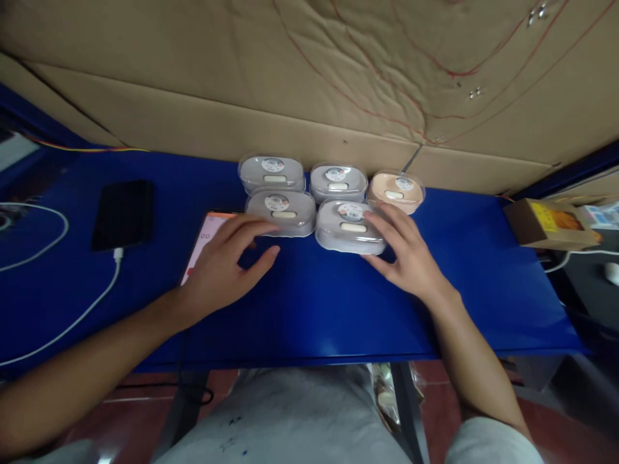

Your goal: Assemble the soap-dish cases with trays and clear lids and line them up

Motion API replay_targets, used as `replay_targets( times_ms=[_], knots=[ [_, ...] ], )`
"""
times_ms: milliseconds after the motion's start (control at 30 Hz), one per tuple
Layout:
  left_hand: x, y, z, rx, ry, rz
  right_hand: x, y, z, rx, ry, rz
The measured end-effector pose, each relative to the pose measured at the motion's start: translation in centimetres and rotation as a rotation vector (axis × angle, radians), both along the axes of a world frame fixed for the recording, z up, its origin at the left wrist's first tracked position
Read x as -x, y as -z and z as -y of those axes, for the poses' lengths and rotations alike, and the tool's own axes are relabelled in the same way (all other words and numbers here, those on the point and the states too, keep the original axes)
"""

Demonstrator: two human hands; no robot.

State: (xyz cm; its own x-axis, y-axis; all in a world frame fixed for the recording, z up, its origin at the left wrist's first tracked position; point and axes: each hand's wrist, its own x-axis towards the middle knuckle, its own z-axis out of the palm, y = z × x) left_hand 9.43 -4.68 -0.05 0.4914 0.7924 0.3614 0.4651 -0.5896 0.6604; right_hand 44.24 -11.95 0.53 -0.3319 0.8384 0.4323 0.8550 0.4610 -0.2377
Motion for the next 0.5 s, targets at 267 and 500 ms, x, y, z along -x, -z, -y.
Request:
replay_targets(
  times_ms=[267, 500],
  knots=[
    [1.0, 1.4, -2.8, -0.123, -0.034, -0.31, -3.3, 1.2, -1.1, 0.125, 0.092, 0.051],
    [0.7, 1.3, -0.9, 0.086, 0.227, -0.248, -4.8, 0.6, -0.9, 0.151, 0.117, 0.09]
  ],
)
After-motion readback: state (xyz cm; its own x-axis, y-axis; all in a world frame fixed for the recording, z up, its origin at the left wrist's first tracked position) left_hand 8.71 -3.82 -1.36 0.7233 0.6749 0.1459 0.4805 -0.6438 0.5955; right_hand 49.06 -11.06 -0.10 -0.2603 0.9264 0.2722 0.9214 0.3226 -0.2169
